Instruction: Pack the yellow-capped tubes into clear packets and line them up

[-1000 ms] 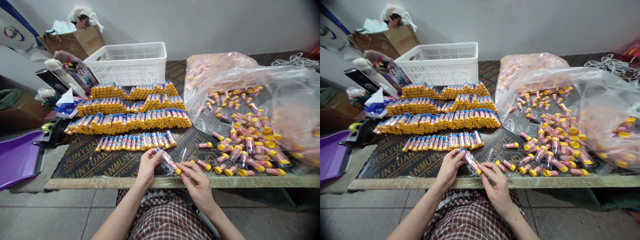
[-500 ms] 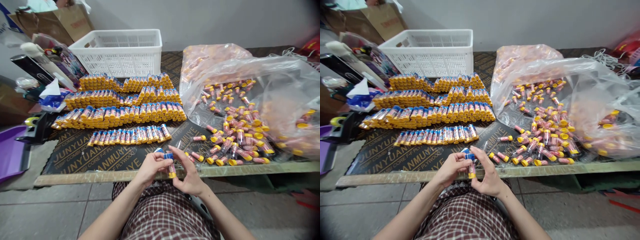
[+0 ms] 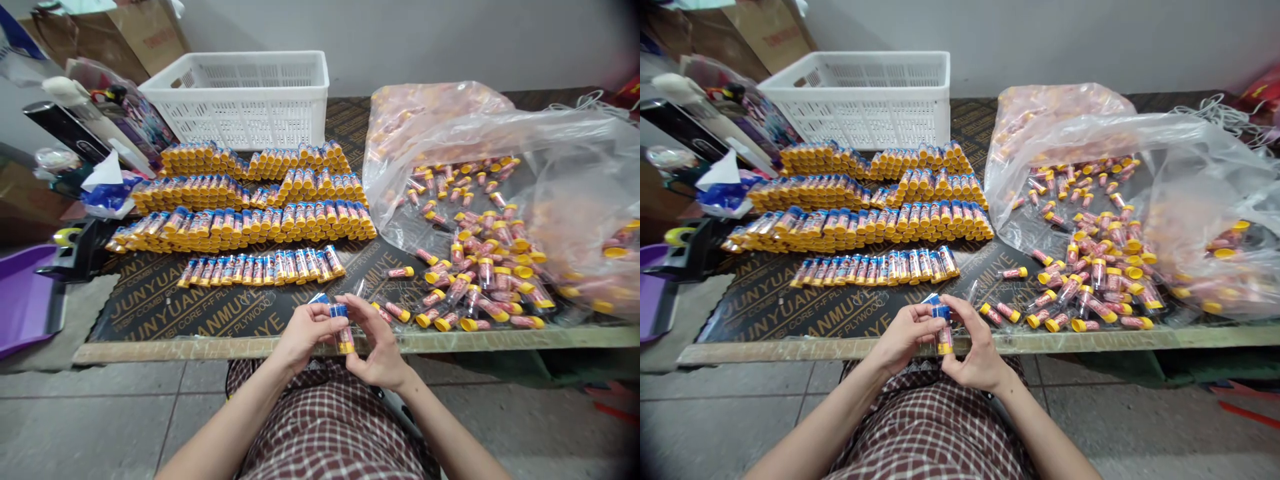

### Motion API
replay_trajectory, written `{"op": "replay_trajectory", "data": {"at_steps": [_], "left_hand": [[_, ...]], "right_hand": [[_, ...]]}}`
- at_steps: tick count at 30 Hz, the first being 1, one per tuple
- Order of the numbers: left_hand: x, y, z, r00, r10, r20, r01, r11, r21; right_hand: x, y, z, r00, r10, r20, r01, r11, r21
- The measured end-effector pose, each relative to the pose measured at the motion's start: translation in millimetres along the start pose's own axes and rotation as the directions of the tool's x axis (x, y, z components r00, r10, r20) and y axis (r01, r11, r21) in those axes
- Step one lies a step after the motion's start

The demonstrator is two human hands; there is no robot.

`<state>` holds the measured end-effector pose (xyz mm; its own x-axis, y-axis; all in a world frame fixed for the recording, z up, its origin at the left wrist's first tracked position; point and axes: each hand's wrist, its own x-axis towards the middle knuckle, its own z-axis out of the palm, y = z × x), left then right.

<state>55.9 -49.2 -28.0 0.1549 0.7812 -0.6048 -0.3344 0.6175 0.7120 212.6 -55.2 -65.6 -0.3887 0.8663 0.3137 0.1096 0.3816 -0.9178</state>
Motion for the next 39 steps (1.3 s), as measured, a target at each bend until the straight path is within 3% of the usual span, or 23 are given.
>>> {"op": "replay_trajectory", "data": {"at_steps": [7,9,11,12,14,16,17,19,22,26,27,28,31,33,36,39], "left_hand": [[-0.6,2.7,-0.2,0.999,0.029,-0.034,-0.03,0.999,-0.014],[1.6,12.6,-7.8,0.996,0.073,-0.046,-0.072,0.997,0.022],[6.2,30.1,-23.4,0.972,0.196,-0.125,-0.183,0.977,0.113],[9.5,40.8,-34.0,0.937,0.289,-0.195,-0.254,0.949,0.189],[18.1,62.3,-58.6,0.801,0.491,-0.343,-0.348,0.848,0.401],[29.0,78.8,-82.5,0.663,0.627,-0.408,-0.293,0.719,0.63],[34.7,84.2,-92.3,0.633,0.662,-0.401,-0.247,0.664,0.706],[44.9,89.2,-105.4,0.627,0.692,-0.359,-0.17,0.571,0.803],[50.9,87.5,-108.0,0.633,0.716,-0.293,-0.123,0.467,0.876],[39.3,71.9,-88.4,0.528,0.821,-0.216,-0.13,0.33,0.935],[35.2,64.4,-81.3,0.527,0.83,-0.18,-0.156,0.303,0.94],[31.7,55.3,-73.9,0.555,0.821,-0.135,-0.192,0.284,0.939],[27.7,24.2,-54.2,0.736,0.677,0.005,-0.261,0.278,0.924],[30.5,7.4,-46.2,0.804,0.594,0.034,-0.233,0.261,0.937],[36.5,-3.0,-42.3,0.826,0.563,-0.001,-0.17,0.251,0.953],[38.0,-1.2,-41.9,0.838,0.544,-0.03,-0.137,0.263,0.955]], "right_hand": [[7.2,-3.4,7.8,1.0,0.0,0.029,-0.001,0.999,0.053],[14.6,-4.0,-0.2,0.997,-0.005,0.08,0.007,1.0,-0.023],[23.4,3.3,-19.7,0.998,0.009,0.065,0.004,0.98,-0.199],[27.4,11.3,-33.1,1.0,0.014,0.012,-0.01,0.951,-0.309],[32.4,35.5,-63.3,0.988,0.013,-0.156,-0.093,0.85,-0.519],[32.2,65.6,-90.6,0.976,0.028,-0.214,-0.17,0.709,-0.685],[30.3,80.1,-100.9,0.975,0.033,-0.218,-0.188,0.646,-0.74],[24.7,102.7,-112.8,0.982,0.052,-0.183,-0.182,0.541,-0.821],[16.8,113.6,-113.0,0.988,0.081,-0.128,-0.152,0.477,-0.865],[14.8,97.8,-103.6,0.987,0.124,-0.102,-0.152,0.508,-0.848],[15.9,92.1,-101.4,0.985,0.127,-0.116,-0.166,0.532,-0.83],[17.2,86.3,-99.2,0.982,0.126,-0.137,-0.185,0.565,-0.804],[22.0,68.6,-91.4,0.971,0.106,-0.213,-0.226,0.69,-0.688],[24.4,56.4,-85.4,0.968,0.077,-0.239,-0.213,0.755,-0.62],[24.9,39.3,-76.2,0.964,0.057,-0.261,-0.196,0.813,-0.548],[22.1,27.2,-66.9,0.951,0.096,-0.295,-0.227,0.862,-0.453]]}}
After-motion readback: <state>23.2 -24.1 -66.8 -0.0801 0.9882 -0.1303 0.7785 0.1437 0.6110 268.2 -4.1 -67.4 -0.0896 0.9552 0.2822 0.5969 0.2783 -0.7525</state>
